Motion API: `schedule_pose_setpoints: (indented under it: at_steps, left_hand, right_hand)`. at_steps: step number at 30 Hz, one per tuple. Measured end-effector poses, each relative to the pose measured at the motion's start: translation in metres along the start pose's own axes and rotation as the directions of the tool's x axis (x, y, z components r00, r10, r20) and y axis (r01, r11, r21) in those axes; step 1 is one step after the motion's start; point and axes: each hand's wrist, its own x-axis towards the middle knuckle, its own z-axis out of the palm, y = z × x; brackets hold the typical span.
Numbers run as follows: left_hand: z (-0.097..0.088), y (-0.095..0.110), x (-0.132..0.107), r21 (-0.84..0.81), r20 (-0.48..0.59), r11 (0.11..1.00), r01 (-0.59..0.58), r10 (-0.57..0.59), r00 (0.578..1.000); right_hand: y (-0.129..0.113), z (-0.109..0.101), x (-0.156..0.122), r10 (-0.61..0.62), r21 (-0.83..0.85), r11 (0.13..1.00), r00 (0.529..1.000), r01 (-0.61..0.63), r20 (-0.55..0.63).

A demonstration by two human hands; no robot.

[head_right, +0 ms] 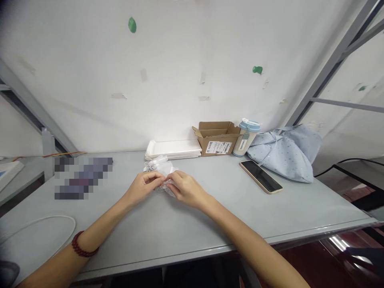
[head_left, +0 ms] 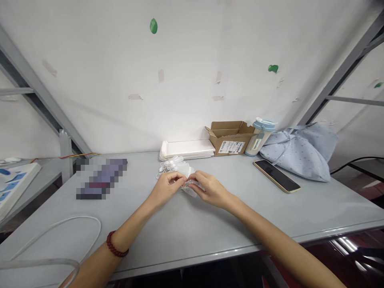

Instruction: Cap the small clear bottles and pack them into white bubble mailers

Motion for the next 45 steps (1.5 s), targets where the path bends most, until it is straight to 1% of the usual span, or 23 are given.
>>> schedule_pose_setpoints:
  at_steps: [5, 14, 20, 24, 29, 33, 40, 45]
  left_hand:
    - [0.002, -0.003, 0.0, -0.01, 0.036, 1.0, -0.008, 0.008, 0.999]
    - [0.005, -0.006, 0.001, -0.042, 0.01, 0.999, 0.02, -0.019, 1.0]
    - [0.006, -0.006, 0.0, -0.011, 0.002, 1.0, 0.024, -0.024, 1.0]
    - [0.002, -0.007, 0.0, -0.013, -0.036, 1.0, 0.014, -0.014, 0.999]
    - [-0.004, -0.005, 0.002, -0.081, -0.111, 0.996, 0.046, -0.055, 0.992]
    - [-0.007, -0.004, 0.004, -0.126, -0.14, 0.99, 0.056, -0.074, 0.987]
    - [-0.008, -0.002, 0.002, -0.185, -0.112, 0.979, 0.09, -0.112, 0.987]
    - [-0.008, 0.0, 0.002, -0.19, -0.064, 0.978, 0.09, -0.104, 0.993]
  right_hand:
    - [0.0, 0.002, -0.001, -0.004, 0.004, 1.0, 1.0, 0.004, 0.015]
    - [-0.001, 0.003, -0.001, 0.003, 0.031, 1.0, 1.0, -0.004, 0.029]
    - [-0.003, 0.002, 0.0, 0.012, 0.047, 0.999, 0.999, -0.014, 0.041]
    - [-0.003, -0.001, 0.0, 0.034, 0.012, 0.999, 0.999, -0.034, 0.025]
    - [0.0, -0.003, 0.001, 0.053, 0.0, 0.999, 0.999, -0.053, -0.005]
    - [0.001, -0.003, 0.0, 0.079, 0.011, 0.997, 0.997, -0.079, -0.005]
    - [0.003, -0.002, -0.001, 0.092, 0.019, 0.996, 0.995, -0.092, -0.025]
    - [0.004, -0.001, -0.001, 0.087, 0.036, 0.996, 0.995, -0.085, -0.041]
